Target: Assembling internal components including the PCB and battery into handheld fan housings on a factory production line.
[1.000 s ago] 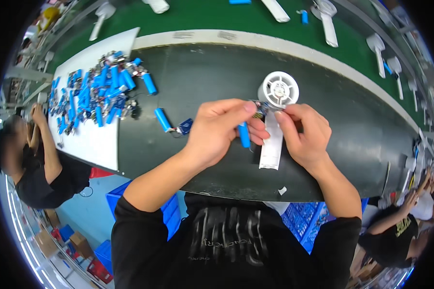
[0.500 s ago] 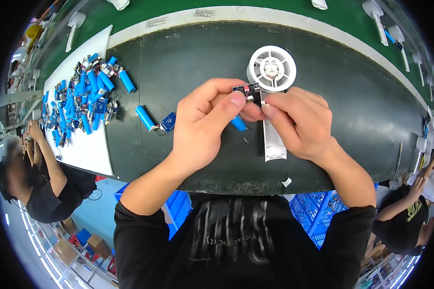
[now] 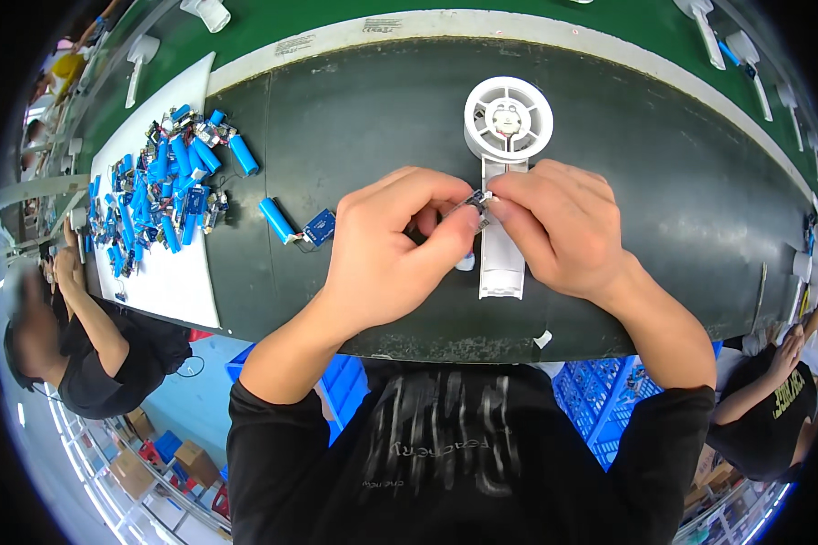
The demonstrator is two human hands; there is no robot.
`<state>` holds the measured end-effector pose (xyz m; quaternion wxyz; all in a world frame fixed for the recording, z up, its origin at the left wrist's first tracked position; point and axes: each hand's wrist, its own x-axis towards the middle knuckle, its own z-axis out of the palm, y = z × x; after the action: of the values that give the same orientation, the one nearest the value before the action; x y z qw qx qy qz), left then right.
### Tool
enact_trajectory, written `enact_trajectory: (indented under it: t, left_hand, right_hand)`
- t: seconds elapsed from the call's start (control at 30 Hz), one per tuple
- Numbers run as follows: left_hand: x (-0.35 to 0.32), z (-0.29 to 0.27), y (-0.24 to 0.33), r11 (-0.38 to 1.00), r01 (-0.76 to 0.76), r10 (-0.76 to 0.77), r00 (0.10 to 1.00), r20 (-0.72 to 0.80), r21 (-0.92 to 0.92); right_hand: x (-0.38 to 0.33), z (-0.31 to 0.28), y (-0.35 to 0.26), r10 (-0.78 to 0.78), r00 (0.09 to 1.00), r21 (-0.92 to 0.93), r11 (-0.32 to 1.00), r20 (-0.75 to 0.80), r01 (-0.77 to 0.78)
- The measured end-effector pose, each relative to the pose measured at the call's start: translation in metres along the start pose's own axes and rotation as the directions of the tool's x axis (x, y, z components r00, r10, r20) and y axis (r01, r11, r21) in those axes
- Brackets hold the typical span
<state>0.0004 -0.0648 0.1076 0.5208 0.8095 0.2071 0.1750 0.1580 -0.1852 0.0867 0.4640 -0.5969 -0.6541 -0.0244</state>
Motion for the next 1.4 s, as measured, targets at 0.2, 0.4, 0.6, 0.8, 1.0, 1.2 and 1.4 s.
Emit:
enact_trajectory:
  t: [0.2, 0.4, 0.6, 0.8, 1.0, 1.2, 1.4]
  left_hand:
    - [0.006, -0.019, -0.001, 0.861, 0.126, -0.131, 0.991, 0.024, -0.493]
    - [0.009, -0.017, -0.008, 0.885, 0.045, -0.062, 0.998, -0.021, -0.463]
    - [0.015, -0.009, -0.016, 0.931, -0.256, 0.282, 0.957, -0.066, 0.262]
    - [0.010, -0.014, -0.012, 0.836, -0.020, 0.072, 0.995, -0.073, 0.548]
    - [0.012, -0.029, -0.016, 0.643, -0.060, 0.207, 0.974, -0.097, 0.764]
    - [0.022, -0.031, 0.000, 0.822, -0.094, 0.211, 0.966, -0.148, 0.562]
    - [0.019, 0.007, 0.010, 0.963, -0.094, 0.046, 0.981, -0.190, -0.253]
  right_hand:
    - [-0.001, -0.005, 0.004, -0.018, 1.000, -0.020, 1.000, 0.023, 0.019]
    - [0.004, -0.013, 0.001, 0.014, 0.994, -0.068, 0.998, 0.112, -0.006]
    - [0.007, -0.014, -0.004, 0.029, 0.988, -0.171, 0.985, 0.150, -0.003]
    - [0.005, -0.014, -0.006, 0.033, 0.987, -0.213, 0.977, 0.156, 0.001]
    - [0.005, -0.016, -0.010, 0.043, 0.997, -0.226, 0.974, 0.058, -0.029]
    - [0.004, -0.021, -0.006, 0.083, 0.996, -0.285, 0.954, -0.044, -0.092]
    - [0.003, -0.019, 0.002, 0.070, 0.994, -0.248, 0.965, -0.085, -0.089]
